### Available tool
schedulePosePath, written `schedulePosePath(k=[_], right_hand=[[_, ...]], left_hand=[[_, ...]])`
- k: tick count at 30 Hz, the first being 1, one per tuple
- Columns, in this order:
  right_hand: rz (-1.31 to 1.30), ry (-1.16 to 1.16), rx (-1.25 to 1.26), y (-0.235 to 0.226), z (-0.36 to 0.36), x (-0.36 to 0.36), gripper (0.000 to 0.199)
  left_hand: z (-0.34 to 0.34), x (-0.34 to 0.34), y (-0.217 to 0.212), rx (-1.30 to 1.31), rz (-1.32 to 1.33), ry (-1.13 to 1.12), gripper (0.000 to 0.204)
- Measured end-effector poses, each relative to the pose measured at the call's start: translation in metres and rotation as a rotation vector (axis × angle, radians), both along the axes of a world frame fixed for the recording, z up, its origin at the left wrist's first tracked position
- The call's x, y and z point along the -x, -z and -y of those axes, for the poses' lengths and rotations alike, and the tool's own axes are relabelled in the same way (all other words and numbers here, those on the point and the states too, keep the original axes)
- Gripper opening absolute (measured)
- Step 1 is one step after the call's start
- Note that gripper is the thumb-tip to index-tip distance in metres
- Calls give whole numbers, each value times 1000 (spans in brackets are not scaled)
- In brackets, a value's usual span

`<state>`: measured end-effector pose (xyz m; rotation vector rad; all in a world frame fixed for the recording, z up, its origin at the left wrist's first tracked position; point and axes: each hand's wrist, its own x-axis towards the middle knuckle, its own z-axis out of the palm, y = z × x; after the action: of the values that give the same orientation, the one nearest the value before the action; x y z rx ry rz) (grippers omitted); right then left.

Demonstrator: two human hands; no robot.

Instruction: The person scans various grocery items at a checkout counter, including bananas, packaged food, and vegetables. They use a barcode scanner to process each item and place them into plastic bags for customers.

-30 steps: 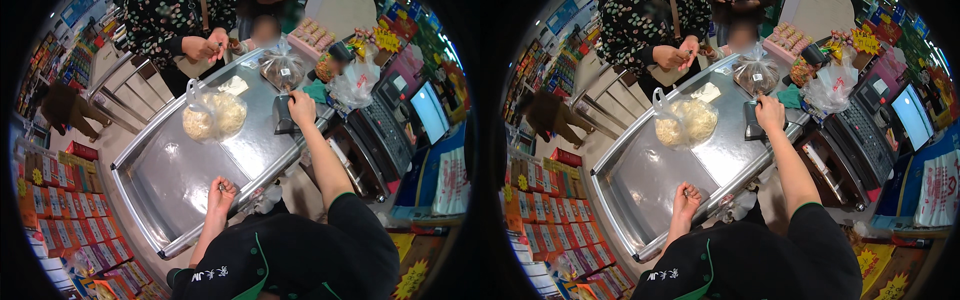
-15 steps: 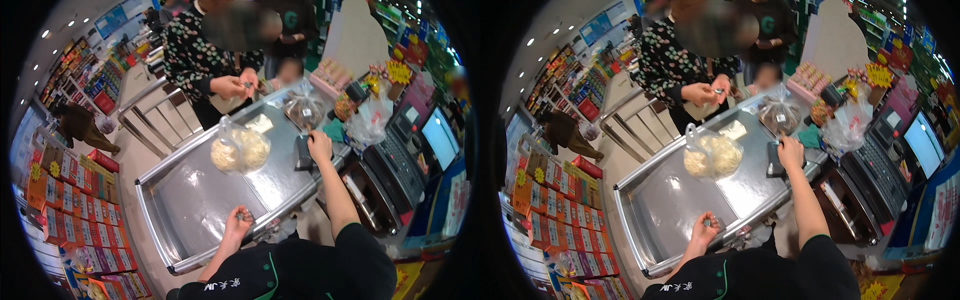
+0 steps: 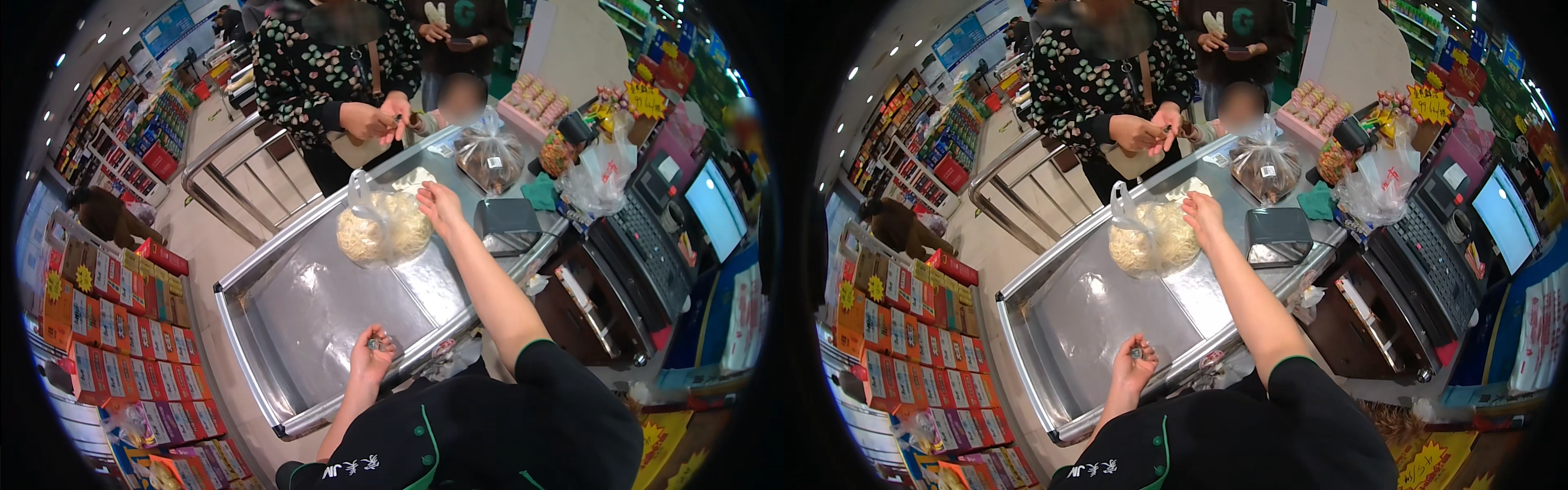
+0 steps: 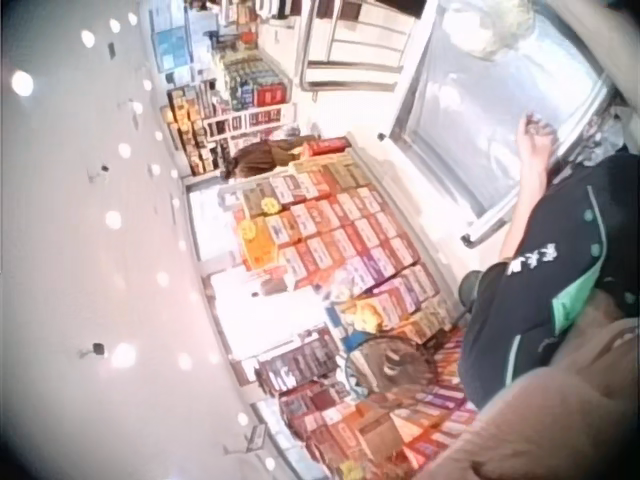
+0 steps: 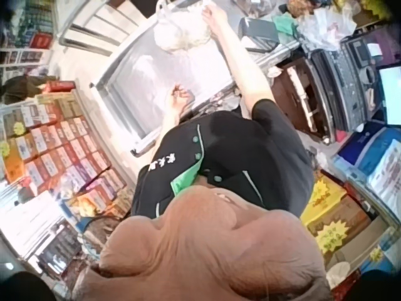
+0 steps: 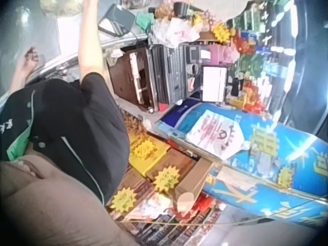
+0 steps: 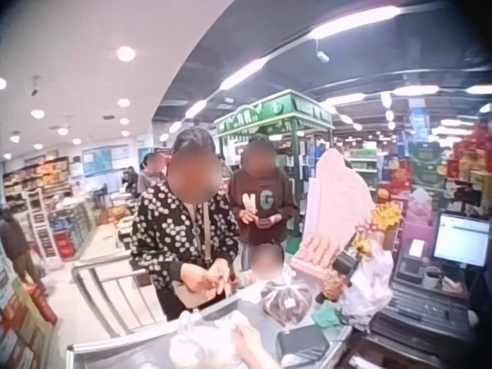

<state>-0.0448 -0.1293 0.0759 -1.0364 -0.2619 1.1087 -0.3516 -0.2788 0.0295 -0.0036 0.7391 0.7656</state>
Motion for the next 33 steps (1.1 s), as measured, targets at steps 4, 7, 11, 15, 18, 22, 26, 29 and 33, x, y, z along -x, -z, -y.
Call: schedulePosePath(k=[4,7,11,15,18,22,26,29,33], right_hand=[[-149,18,1,18,-15,3,31],[-117,42,35,23,-21,8,33],[-192,29,50,21,-28,14,29],[-339,20,22,30,-39,18,28],[-445,-4,-43,32,-52,20,31],[-480,-19,-74,29,-62,18,34],[-475,-14,-130,33,-67,11,45],[-499,-51,-187,23,-64,17,55],[-475,-144,-276,15,-55,23,65]], left_hand=[[3,17,1,21,-46,-35,12],[2,27,3,-7,-30,-51,13],[-1,33,7,31,-39,-62,14],[-7,32,4,14,-33,-35,14],[-15,28,-2,12,-71,-20,14],[-27,22,-2,-22,-111,-16,14],[-40,8,-12,-4,-118,-4,9],[-38,3,-14,-8,-110,7,12],[-35,0,-11,37,-139,19,11]])
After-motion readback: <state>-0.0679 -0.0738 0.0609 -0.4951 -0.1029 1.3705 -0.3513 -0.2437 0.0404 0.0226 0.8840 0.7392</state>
